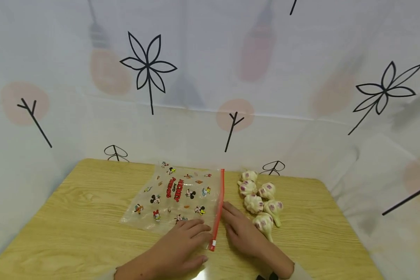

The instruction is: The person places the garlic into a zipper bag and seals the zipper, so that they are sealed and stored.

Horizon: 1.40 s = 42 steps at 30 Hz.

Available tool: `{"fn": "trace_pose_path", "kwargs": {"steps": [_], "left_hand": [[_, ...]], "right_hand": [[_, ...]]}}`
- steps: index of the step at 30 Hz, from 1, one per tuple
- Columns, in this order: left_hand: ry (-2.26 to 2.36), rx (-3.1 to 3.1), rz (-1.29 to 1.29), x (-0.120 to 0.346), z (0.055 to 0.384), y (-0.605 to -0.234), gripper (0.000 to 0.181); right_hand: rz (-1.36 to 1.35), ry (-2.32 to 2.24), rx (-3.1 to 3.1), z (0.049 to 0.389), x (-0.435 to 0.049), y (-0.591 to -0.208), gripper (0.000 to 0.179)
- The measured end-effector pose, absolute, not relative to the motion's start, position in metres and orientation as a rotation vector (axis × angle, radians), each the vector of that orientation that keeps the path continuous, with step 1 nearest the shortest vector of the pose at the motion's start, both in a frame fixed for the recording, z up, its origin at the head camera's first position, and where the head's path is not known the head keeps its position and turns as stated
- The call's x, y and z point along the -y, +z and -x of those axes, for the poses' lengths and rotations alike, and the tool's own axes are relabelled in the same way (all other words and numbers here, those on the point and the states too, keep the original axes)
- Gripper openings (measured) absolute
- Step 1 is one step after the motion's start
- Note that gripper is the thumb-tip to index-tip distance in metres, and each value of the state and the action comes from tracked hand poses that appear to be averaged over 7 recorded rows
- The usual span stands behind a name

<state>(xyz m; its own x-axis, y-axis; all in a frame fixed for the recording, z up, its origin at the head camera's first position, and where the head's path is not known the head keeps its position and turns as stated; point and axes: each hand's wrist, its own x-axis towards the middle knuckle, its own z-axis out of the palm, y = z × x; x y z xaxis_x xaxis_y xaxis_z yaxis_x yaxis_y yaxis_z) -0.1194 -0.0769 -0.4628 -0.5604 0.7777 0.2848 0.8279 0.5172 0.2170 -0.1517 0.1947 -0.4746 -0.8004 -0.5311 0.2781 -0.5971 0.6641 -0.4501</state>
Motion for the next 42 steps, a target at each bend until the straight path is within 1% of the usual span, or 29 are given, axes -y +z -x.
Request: {"fn": "trace_pose_path", "kwargs": {"steps": [4, 9, 22, 29, 42], "left_hand": [[-0.438, 2.587, 1.459, 0.08, 0.118, -0.467, 0.046], [-0.398, 2.558, 1.484, 0.082, 0.117, -0.47, 0.045], [-0.405, 2.591, 1.467, 0.081, 0.116, -0.468, 0.047], [-0.411, 2.604, 1.459, 0.081, 0.115, -0.47, 0.048], [-0.421, 2.59, 1.44, 0.081, 0.115, -0.471, 0.045]], "right_hand": [[-1.001, 0.798, 2.769, 0.154, -0.198, -0.477, 0.058], [-1.055, 0.767, 2.772, 0.157, -0.2, -0.481, 0.052], [-1.073, 0.792, 2.769, 0.156, -0.204, -0.485, 0.054], [-1.109, 0.738, 2.697, 0.155, -0.204, -0.484, 0.052], [-1.094, 0.705, 2.745, 0.156, -0.204, -0.487, 0.052]]}}
